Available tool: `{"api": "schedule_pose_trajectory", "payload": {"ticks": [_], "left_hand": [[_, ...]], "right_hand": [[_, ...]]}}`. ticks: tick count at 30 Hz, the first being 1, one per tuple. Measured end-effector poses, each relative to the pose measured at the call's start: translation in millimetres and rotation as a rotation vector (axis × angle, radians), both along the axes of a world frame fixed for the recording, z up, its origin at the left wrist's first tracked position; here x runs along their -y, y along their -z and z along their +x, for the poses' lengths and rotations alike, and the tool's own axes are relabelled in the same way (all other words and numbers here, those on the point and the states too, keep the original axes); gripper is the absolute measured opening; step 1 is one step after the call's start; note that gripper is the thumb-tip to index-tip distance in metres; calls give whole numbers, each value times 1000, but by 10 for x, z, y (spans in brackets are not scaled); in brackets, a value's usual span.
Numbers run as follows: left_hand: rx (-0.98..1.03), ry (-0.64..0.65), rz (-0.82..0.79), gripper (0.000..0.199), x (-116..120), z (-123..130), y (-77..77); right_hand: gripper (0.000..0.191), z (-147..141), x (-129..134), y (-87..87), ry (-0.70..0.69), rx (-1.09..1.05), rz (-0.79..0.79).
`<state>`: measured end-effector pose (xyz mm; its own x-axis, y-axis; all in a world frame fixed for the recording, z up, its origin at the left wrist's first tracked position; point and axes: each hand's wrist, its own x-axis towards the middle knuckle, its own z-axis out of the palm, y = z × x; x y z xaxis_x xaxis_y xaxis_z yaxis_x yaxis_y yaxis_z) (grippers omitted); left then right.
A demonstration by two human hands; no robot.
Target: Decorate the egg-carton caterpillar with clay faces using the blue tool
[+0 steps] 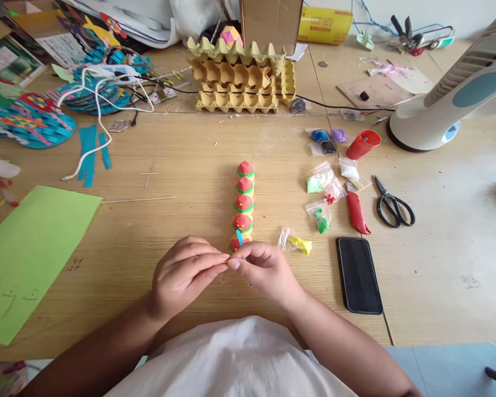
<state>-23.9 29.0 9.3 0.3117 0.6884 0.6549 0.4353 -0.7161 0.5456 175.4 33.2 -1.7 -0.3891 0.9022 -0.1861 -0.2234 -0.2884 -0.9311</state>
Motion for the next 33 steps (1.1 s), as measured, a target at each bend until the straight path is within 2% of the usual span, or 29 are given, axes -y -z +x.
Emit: {"api": "schedule_pose_trajectory", "payload": {"ticks": [6, 12, 18, 22, 25, 33], "left_hand": [[4, -8, -12, 20, 1, 2, -4], [-8, 3, -11, 34, -3, 1, 16], [25, 12, -52, 22, 5, 33, 8], [15, 12, -66, 16, 4, 38, -9], [8, 10, -50, 15, 7, 29, -13], [-92, 25, 75, 15, 15, -2, -22]], "right_hand": [[25, 14, 4, 0, -42, 9, 26], [27, 16, 1, -7, -27, 27, 65], [27, 7, -4, -48, -38, 42, 113], [33, 8, -11, -61, -48, 56, 100], [35, 3, -17, -67, -62, 52, 99], [24, -3, -16, -40, -79, 30, 61]]}}
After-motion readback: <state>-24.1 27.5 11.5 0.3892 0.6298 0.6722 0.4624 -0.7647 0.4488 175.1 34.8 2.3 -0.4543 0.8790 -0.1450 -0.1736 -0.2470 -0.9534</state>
